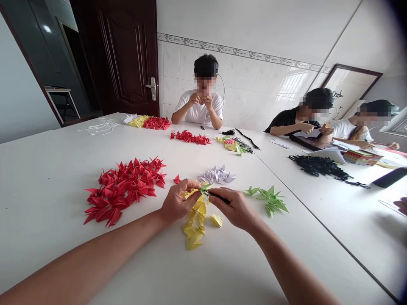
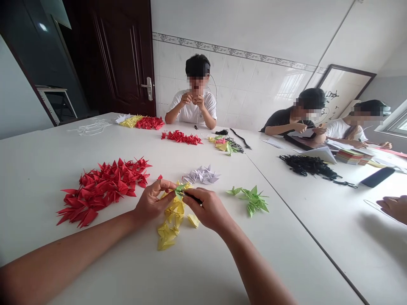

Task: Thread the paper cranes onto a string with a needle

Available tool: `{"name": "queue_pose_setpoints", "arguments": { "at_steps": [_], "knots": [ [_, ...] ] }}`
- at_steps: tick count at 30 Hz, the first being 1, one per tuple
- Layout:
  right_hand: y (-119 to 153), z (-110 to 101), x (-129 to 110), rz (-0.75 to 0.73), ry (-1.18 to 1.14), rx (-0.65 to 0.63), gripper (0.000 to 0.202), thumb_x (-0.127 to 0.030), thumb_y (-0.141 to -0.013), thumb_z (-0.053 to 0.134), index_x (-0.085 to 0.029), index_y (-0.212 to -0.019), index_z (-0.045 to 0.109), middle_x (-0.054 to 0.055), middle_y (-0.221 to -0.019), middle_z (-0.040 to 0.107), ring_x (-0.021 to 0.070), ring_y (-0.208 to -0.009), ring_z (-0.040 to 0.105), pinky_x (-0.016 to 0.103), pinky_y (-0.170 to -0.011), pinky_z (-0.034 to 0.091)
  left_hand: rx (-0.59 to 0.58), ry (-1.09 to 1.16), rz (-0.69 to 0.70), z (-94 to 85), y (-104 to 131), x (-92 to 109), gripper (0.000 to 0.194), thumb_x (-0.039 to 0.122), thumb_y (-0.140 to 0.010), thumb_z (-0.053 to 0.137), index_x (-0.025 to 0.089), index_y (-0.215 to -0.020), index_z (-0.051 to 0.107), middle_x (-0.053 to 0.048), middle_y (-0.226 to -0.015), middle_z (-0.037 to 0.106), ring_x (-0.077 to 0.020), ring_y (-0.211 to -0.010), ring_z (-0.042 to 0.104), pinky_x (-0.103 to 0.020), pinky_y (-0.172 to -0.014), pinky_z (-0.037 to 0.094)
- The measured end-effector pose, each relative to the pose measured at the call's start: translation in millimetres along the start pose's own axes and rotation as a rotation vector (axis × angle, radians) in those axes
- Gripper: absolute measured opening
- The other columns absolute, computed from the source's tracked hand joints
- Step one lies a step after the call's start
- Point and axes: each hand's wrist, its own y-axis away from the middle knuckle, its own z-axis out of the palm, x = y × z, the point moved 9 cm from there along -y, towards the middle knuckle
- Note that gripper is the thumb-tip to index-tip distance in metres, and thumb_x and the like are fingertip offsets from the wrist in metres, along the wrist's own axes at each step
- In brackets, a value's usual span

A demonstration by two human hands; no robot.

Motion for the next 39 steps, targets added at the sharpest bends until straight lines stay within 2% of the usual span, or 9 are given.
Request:
{"name": "queue_pose_setpoints", "arguments": {
  "at_steps": [6, 12, 16, 20, 25, 28, 31, 35, 39],
  "knots": [
    [1, -14, 10, 0.035, -0.081, 0.085, 0.023, -0.03, -0.084, 0.053, -0.021, -0.097, 0.069, 0.004, -0.082, 0.068, 0.0165, -0.069, 0.059, 0.026, -0.062, 0.045, 0.031, -0.065, -0.015, -2.9, -1, -2, 0.014, 0.028, -0.079, 0.055, 0.019, -0.089, 0.057, -0.004, -0.087, 0.068, -0.0161, -0.079, 0.063, -0.029, -0.069, 0.051],
    [1, -30, 25, 0.102, -0.13, 0.219, 0.027, -0.033, -0.084, 0.051, -0.016, -0.097, 0.068, 0.004, -0.078, 0.067, 0.0168, -0.071, 0.059, 0.027, -0.064, 0.047, 0.057, -0.107, -0.034, -6.3, -4, -4, 0.017, 0.031, -0.078, 0.056, 0.02, -0.09, 0.059, -0.004, -0.089, 0.068, -0.0169, -0.078, 0.063, -0.029, -0.069, 0.051],
    [0, -28, 27, 0.099, -0.167, 0.239, 0.03, -0.036, -0.084, 0.049, -0.015, -0.096, 0.066, 0.003, -0.072, 0.064, 0.0143, -0.067, 0.057, 0.025, -0.061, 0.046, 0.011, -0.118, -0.015, -2.0, -2, -3, 0.018, 0.034, -0.078, 0.056, 0.021, -0.091, 0.06, -0.002, -0.089, 0.069, -0.0179, -0.08, 0.063, -0.029, -0.07, 0.052],
    [0, -16, 19, 0.092, -0.178, 0.196, 0.034, -0.037, -0.072, 0.065, -0.016, -0.099, 0.064, -0.001, -0.063, 0.058, 0.0102, -0.053, 0.047, 0.022, -0.051, 0.041, -0.047, -0.094, -0.005, 4.1, 0, -1, 0.019, 0.034, -0.079, 0.055, 0.02, -0.091, 0.061, -0.003, -0.086, 0.069, -0.018, -0.075, 0.064, -0.028, -0.065, 0.053],
    [-1, -9, 20, 0.122, -0.142, 0.185, 0.018, -0.031, -0.075, 0.061, -0.017, -0.084, 0.067, 0.0, -0.066, 0.061, 0.0104, -0.056, 0.049, 0.022, -0.053, 0.041, -0.106, -0.118, 0.054, 10.2, 2, 4, 0.018, 0.031, -0.081, 0.052, 0.02, -0.093, 0.061, -0.003, -0.084, 0.068, -0.0184, -0.079, 0.064, -0.029, -0.07, 0.053],
    [-1, -21, 36, 0.182, -0.1, 0.212, 0.02, -0.034, -0.076, 0.058, -0.017, -0.08, 0.067, 0.0, -0.065, 0.061, 0.0113, -0.056, 0.049, 0.022, -0.052, 0.04, -0.096, -0.139, 0.085, 8.9, 1, 5, 0.019, 0.03, -0.082, 0.051, 0.021, -0.097, 0.059, -0.004, -0.092, 0.067, -0.0194, -0.087, 0.063, -0.032, -0.077, 0.052],
    [6, -49, 66, 0.291, -0.032, 0.296, 0.027, -0.039, -0.076, 0.054, -0.015, -0.082, 0.067, 0.001, -0.064, 0.059, 0.0117, -0.054, 0.047, 0.022, -0.048, 0.037, -0.046, -0.177, 0.145, 3.5, 0, 9, 0.019, 0.026, -0.082, 0.049, 0.021, -0.099, 0.058, -0.005, -0.095, 0.066, -0.0196, -0.092, 0.061, -0.034, -0.083, 0.05],
    [18, -77, 106, 0.441, 0.046, 0.288, 0.03, -0.044, -0.068, 0.061, -0.015, -0.066, 0.067, -0.002, -0.05, 0.052, 0.0095, -0.043, 0.04, 0.022, -0.041, 0.03, -0.012, -0.199, 0.214, -0.1, -1, 12, 0.016, 0.021, -0.082, 0.048, 0.022, -0.094, 0.058, -0.004, -0.097, 0.064, -0.0183, -0.094, 0.059, -0.035, -0.087, 0.046],
    [31, -98, 129, 0.532, 0.123, 0.371, 0.039, -0.05, -0.072, 0.054, -0.014, -0.073, 0.067, -0.002, -0.051, 0.051, 0.0108, -0.045, 0.043, 0.022, -0.042, 0.031, -0.011, -0.188, 0.231, -0.2, -1, 13, 0.012, 0.018, -0.082, 0.048, 0.021, -0.087, 0.058, -0.004, -0.097, 0.063, -0.0174, -0.092, 0.06, -0.035, -0.087, 0.046]
  ]
}}
